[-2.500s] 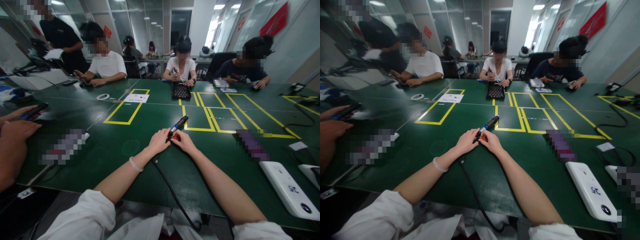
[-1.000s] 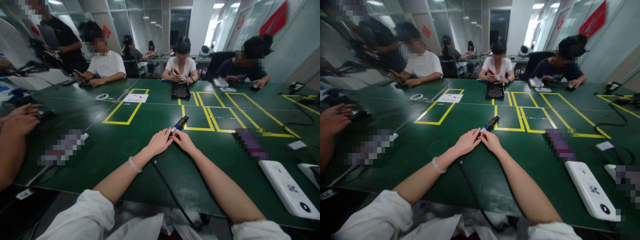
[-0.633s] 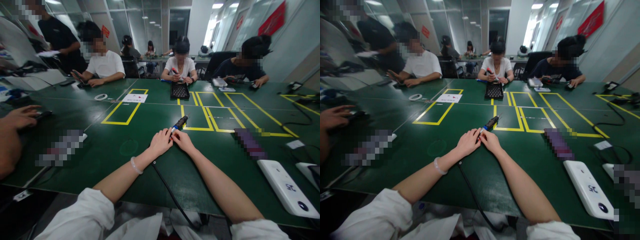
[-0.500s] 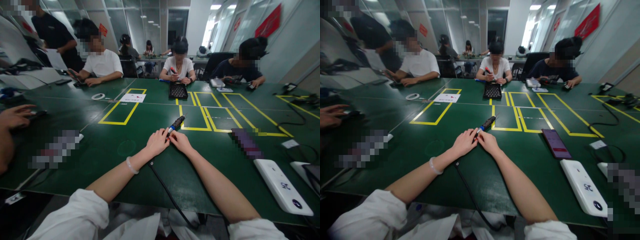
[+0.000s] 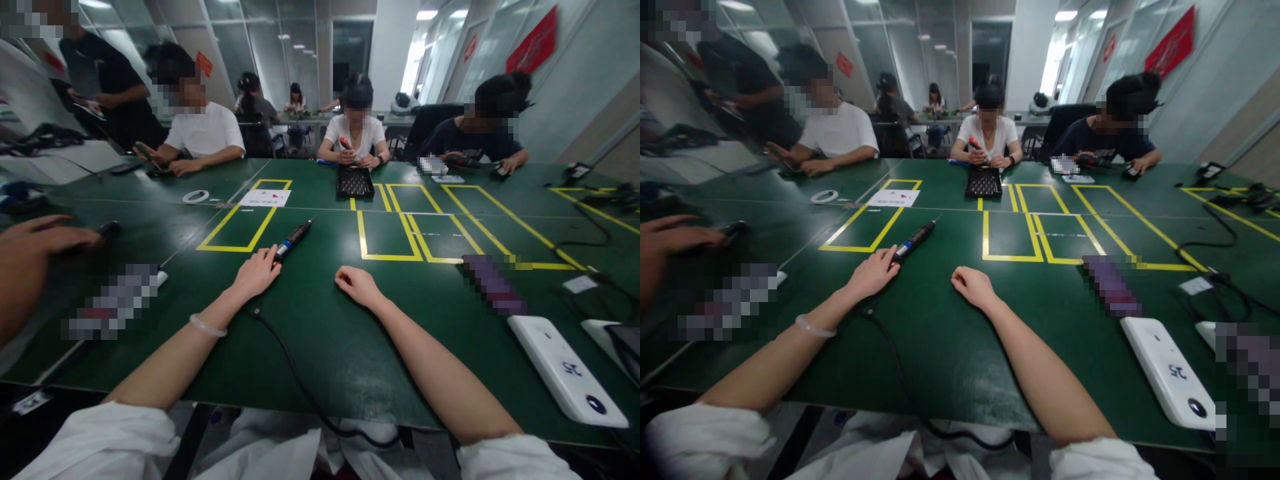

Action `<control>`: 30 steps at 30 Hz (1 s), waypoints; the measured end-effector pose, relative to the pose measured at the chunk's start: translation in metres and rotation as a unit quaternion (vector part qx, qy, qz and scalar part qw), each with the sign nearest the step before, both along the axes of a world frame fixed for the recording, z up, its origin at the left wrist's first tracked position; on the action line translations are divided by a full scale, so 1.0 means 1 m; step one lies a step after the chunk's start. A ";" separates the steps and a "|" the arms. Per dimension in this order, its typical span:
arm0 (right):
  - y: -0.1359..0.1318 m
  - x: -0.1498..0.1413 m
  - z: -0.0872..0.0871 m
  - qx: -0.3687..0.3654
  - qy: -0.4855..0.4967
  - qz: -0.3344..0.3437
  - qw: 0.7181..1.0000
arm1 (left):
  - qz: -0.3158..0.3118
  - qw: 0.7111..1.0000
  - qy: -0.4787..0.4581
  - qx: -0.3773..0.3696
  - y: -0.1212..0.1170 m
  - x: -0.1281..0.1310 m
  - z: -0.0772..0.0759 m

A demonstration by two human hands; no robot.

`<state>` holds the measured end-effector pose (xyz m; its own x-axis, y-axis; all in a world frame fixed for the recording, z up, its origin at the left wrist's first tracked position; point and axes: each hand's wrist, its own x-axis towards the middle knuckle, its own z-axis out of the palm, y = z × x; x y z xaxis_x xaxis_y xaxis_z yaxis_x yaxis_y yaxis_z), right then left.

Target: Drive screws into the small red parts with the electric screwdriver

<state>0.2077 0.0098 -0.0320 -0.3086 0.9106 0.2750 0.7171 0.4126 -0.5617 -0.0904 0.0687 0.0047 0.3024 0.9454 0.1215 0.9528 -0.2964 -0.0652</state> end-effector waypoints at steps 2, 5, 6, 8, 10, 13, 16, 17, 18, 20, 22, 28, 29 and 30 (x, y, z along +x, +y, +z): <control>0.000 0.000 0.000 -0.001 0.004 -0.002 1.000 | 0.026 1.000 0.001 -0.008 0.011 -0.021 0.000; 0.001 0.000 -0.001 -0.005 0.007 -0.004 1.000 | 0.070 0.997 -0.003 -0.021 0.025 -0.049 0.001; 0.001 0.000 -0.001 -0.007 0.008 -0.004 1.000 | 0.082 0.996 -0.004 -0.025 0.030 -0.058 0.002; 0.001 0.000 -0.002 -0.009 0.011 -0.004 1.000 | 0.107 0.994 -0.005 -0.028 0.038 -0.074 0.002; 0.001 0.000 -0.002 -0.010 0.013 -0.003 1.000 | 0.130 0.991 -0.004 -0.032 0.047 -0.090 0.003; 0.001 0.001 -0.002 -0.010 0.017 -0.001 1.000 | 0.165 0.985 -0.006 -0.043 0.060 -0.113 0.004; 0.002 0.001 -0.002 -0.011 0.019 0.001 1.000 | 0.207 0.977 -0.003 -0.048 0.071 -0.134 0.004; 0.002 0.001 -0.002 -0.012 0.019 0.001 1.000 | 0.220 0.974 -0.001 -0.048 0.074 -0.141 0.004; 0.002 0.001 -0.002 -0.012 0.019 0.000 1.000 | 0.229 0.972 0.003 -0.047 0.076 -0.146 0.004; 0.002 0.001 -0.002 -0.013 0.019 -0.002 1.000 | 0.240 0.970 0.012 -0.045 0.077 -0.155 0.003; 0.002 0.001 -0.002 -0.013 0.017 -0.002 1.000 | 0.241 0.970 0.023 -0.033 0.077 -0.160 0.002; 0.001 0.000 0.001 -0.015 0.012 -0.003 1.000 | 0.222 0.973 0.053 0.019 0.069 -0.156 -0.001; 0.001 0.000 0.001 -0.016 0.012 -0.003 1.000 | 0.221 0.973 0.056 0.023 0.068 -0.154 0.000; 0.000 0.000 0.002 -0.017 0.012 -0.003 1.000 | 0.222 0.973 0.058 0.025 0.067 -0.153 0.000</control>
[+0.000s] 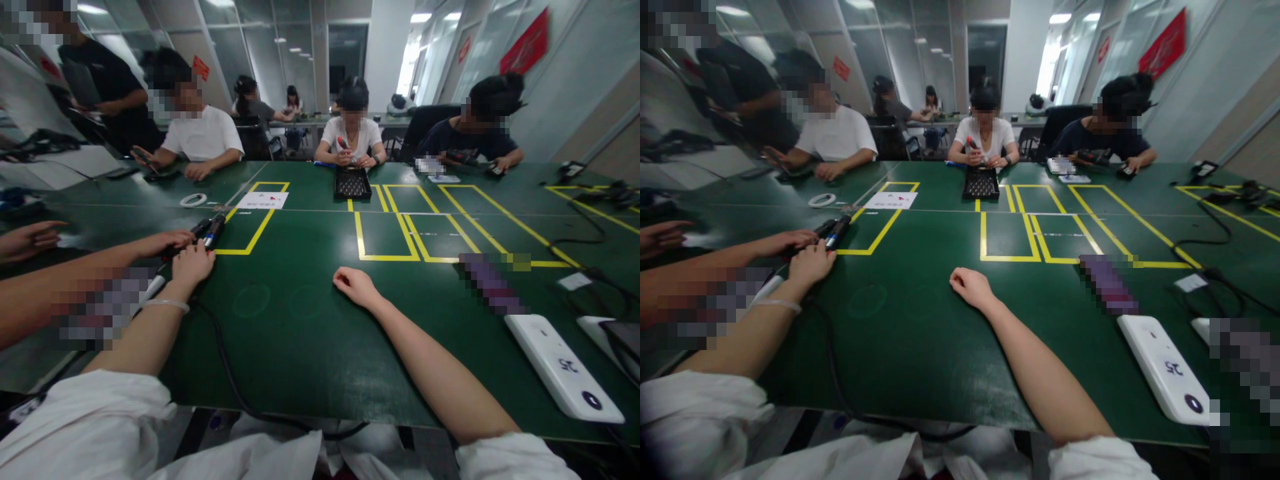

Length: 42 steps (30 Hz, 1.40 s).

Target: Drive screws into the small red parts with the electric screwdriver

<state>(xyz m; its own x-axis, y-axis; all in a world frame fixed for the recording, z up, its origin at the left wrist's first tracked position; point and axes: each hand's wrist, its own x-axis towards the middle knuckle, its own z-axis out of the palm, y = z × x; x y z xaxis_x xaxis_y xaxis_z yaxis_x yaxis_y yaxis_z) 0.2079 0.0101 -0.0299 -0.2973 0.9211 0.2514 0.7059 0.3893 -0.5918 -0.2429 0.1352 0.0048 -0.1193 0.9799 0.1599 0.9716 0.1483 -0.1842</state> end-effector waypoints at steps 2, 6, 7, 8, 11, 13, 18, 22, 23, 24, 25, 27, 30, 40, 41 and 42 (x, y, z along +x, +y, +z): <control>0.000 0.000 0.001 -0.001 0.000 0.000 1.000 | 0.001 1.000 0.006 0.001 -0.003 0.004 0.001; -0.001 0.000 0.002 -0.002 -0.002 0.002 1.000 | -0.014 0.998 0.026 0.053 -0.011 0.011 0.000; -0.001 0.000 0.002 -0.002 -0.003 0.002 1.000 | -0.017 0.997 0.029 0.070 -0.014 0.013 0.000; -0.001 0.000 0.002 -0.002 -0.004 0.002 1.000 | -0.019 0.996 0.029 0.086 -0.016 0.015 -0.001; 0.000 0.000 0.001 0.002 -0.006 0.002 1.000 | -0.009 0.994 0.021 0.107 -0.022 0.018 -0.003; 0.001 0.000 0.001 0.004 -0.004 0.003 1.000 | 0.002 0.994 0.012 0.105 -0.024 0.020 -0.003; 0.000 0.000 0.000 0.000 -0.001 0.001 1.000 | 0.007 0.993 0.016 0.113 -0.028 0.025 0.000; -0.001 0.000 0.001 -0.001 0.000 0.002 1.000 | 0.016 0.992 -0.012 0.124 -0.029 0.028 0.002; -0.001 -0.001 0.002 -0.002 0.001 0.001 1.000 | 0.015 0.992 -0.017 0.123 -0.029 0.028 0.002; -0.001 -0.001 0.002 -0.002 0.002 0.001 1.000 | 0.013 0.993 -0.016 0.120 -0.030 0.029 0.003; -0.001 -0.001 0.003 -0.002 0.003 -0.001 1.000 | 0.012 0.993 -0.010 0.117 -0.030 0.029 0.003; -0.001 -0.001 0.003 -0.001 0.004 -0.002 1.000 | 0.020 0.993 0.000 0.113 -0.031 0.029 0.004; -0.001 -0.001 0.002 -0.001 0.003 -0.001 1.000 | 0.031 0.991 -0.019 0.131 -0.031 0.027 0.007; 0.001 0.000 -0.001 0.003 0.007 -0.002 1.000 | -0.200 0.928 -0.294 0.110 -0.055 0.143 0.041; 0.001 0.000 -0.001 -0.001 0.012 -0.002 1.000 | -0.241 0.909 -0.330 0.078 -0.062 0.164 0.044; 0.001 0.001 -0.001 -0.006 0.020 -0.001 1.000 | -0.278 0.886 -0.367 0.047 -0.069 0.184 0.045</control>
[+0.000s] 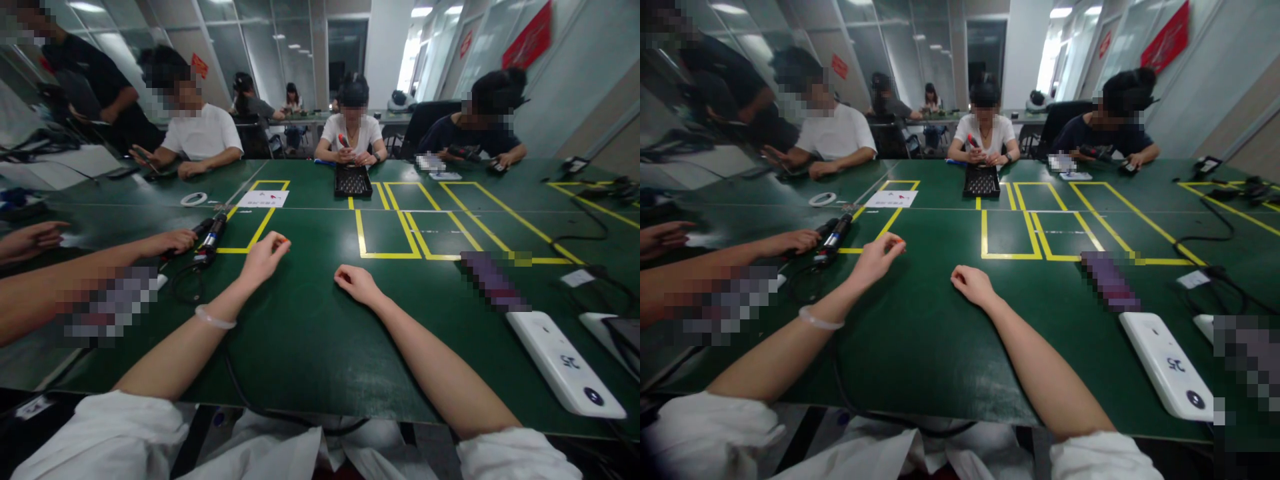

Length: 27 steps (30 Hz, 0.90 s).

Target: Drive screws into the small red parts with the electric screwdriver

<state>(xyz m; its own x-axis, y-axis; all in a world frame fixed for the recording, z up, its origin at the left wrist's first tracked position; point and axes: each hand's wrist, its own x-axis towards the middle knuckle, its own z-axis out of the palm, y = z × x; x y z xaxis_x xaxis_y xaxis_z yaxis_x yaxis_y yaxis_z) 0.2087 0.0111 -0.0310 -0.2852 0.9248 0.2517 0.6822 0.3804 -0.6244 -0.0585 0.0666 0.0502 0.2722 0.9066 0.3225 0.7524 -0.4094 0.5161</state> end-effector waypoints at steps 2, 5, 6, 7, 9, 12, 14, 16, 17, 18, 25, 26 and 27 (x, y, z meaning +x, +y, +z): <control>0.000 0.001 0.000 -0.013 0.025 0.001 1.000 | -0.085 0.994 -0.043 -0.045 -0.011 0.034 -0.002; 0.000 0.002 -0.001 -0.026 0.078 -0.007 0.997 | -0.177 0.974 -0.060 -0.126 -0.019 0.063 -0.018; 0.000 0.002 -0.001 -0.027 0.093 -0.010 0.995 | -0.198 0.965 -0.064 -0.158 -0.019 0.067 -0.025; 0.000 0.002 -0.001 -0.029 0.105 -0.013 0.994 | -0.210 0.957 -0.072 -0.185 -0.018 0.069 -0.033; 0.000 0.001 0.000 -0.031 0.113 -0.010 0.993 | -0.213 0.947 -0.096 -0.221 -0.015 0.067 -0.047; 0.000 0.001 0.001 -0.032 0.099 0.008 0.995 | -0.211 0.946 -0.110 -0.222 -0.015 0.062 -0.058; -0.001 0.000 0.001 -0.028 0.087 0.021 0.996 | -0.227 0.947 -0.091 -0.206 -0.018 0.062 -0.059; -0.002 0.000 0.002 -0.023 0.080 0.037 0.996 | -0.239 0.950 -0.066 -0.187 -0.022 0.064 -0.057; -0.003 0.000 0.002 -0.022 0.079 0.048 0.995 | -0.243 0.952 -0.053 -0.179 -0.024 0.065 -0.056; -0.004 0.000 0.003 -0.021 0.081 0.058 0.995 | -0.246 0.953 -0.043 -0.173 -0.026 0.067 -0.055; -0.008 -0.004 0.008 -0.025 0.121 0.083 0.989 | -0.239 0.958 -0.018 -0.158 -0.030 0.069 -0.054; -0.008 -0.005 0.007 -0.026 0.118 0.078 0.990 | -0.237 0.958 -0.019 -0.158 -0.031 0.069 -0.054; -0.007 -0.005 0.007 -0.027 0.114 0.072 0.991 | -0.235 0.959 -0.025 -0.160 -0.031 0.069 -0.055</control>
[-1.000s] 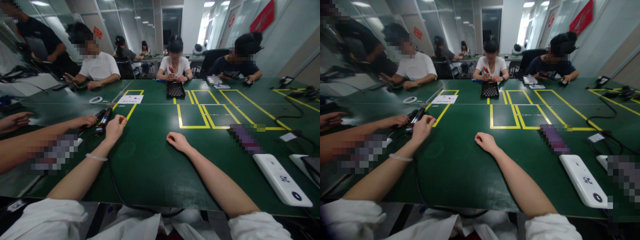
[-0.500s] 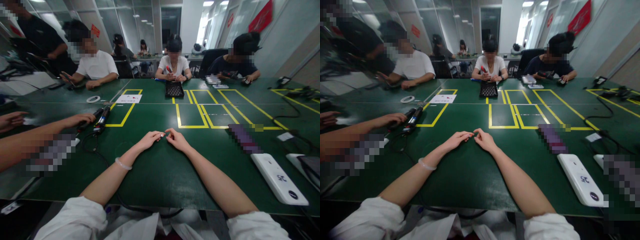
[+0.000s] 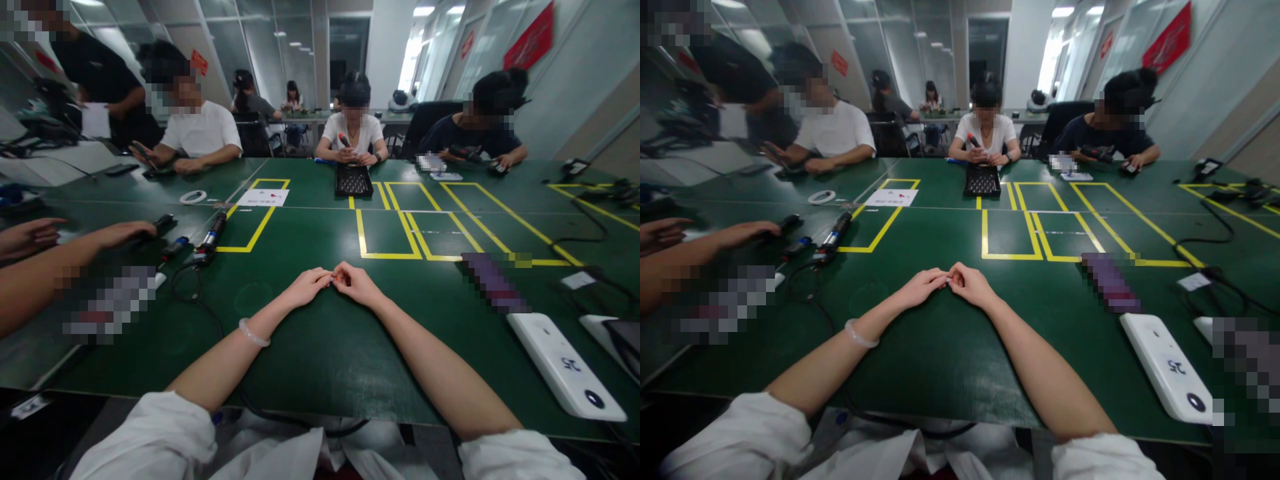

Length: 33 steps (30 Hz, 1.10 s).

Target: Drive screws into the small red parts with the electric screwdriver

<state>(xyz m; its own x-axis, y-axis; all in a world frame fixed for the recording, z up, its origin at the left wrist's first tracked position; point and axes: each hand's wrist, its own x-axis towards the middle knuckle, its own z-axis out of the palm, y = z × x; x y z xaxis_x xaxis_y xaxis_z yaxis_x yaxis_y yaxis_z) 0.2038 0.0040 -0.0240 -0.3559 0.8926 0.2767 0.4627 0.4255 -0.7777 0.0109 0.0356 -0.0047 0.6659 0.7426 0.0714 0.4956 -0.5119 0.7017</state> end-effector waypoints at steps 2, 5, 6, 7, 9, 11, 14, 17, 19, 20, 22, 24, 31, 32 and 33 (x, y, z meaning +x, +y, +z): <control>0.001 0.000 -0.001 0.002 -0.007 -0.013 1.000 | 0.011 0.999 -0.023 -0.019 -0.001 0.000 -0.001; 0.001 0.001 -0.001 0.010 -0.017 -0.023 1.000 | 0.037 0.996 -0.061 -0.055 -0.001 0.000 -0.004; 0.001 0.001 -0.001 0.012 -0.019 -0.026 0.999 | 0.044 0.995 -0.068 -0.061 0.000 0.000 -0.005; 0.000 0.001 -0.001 0.015 -0.018 -0.028 0.999 | 0.049 0.994 -0.074 -0.064 0.000 -0.001 -0.006; 0.000 0.002 -0.001 0.016 -0.005 -0.026 1.000 | 0.054 0.992 -0.085 -0.069 0.001 -0.002 -0.008; 0.000 0.002 -0.001 0.011 0.015 -0.026 0.999 | 0.050 0.991 -0.097 -0.077 0.001 -0.002 -0.009; 0.003 0.003 -0.004 -0.007 0.030 -0.030 0.999 | 0.045 0.989 -0.114 -0.077 0.002 -0.003 -0.012; 0.005 0.003 -0.006 -0.021 0.034 -0.024 0.999 | 0.036 0.988 -0.132 -0.077 0.003 -0.003 -0.015; 0.006 0.003 -0.006 -0.026 0.042 -0.018 0.999 | 0.030 0.986 -0.142 -0.078 0.004 -0.003 -0.015; 0.007 0.003 -0.006 -0.028 0.048 -0.015 0.998 | 0.029 0.986 -0.145 -0.079 0.004 -0.003 -0.016; 0.007 0.003 -0.007 -0.031 0.059 -0.009 0.998 | 0.030 0.985 -0.150 -0.081 0.004 -0.003 -0.015; 0.006 0.003 -0.007 -0.030 0.066 -0.005 0.997 | 0.031 0.985 -0.151 -0.083 0.004 -0.003 -0.015; 0.006 0.003 -0.005 -0.035 0.078 0.002 0.996 | 0.030 0.986 -0.146 -0.080 0.005 -0.005 -0.017; 0.006 0.003 -0.005 -0.033 0.080 0.004 0.996 | 0.031 0.986 -0.144 -0.078 0.005 -0.004 -0.018; 0.005 0.003 -0.004 -0.031 0.081 0.005 0.996 | 0.033 0.986 -0.142 -0.077 0.005 -0.004 -0.018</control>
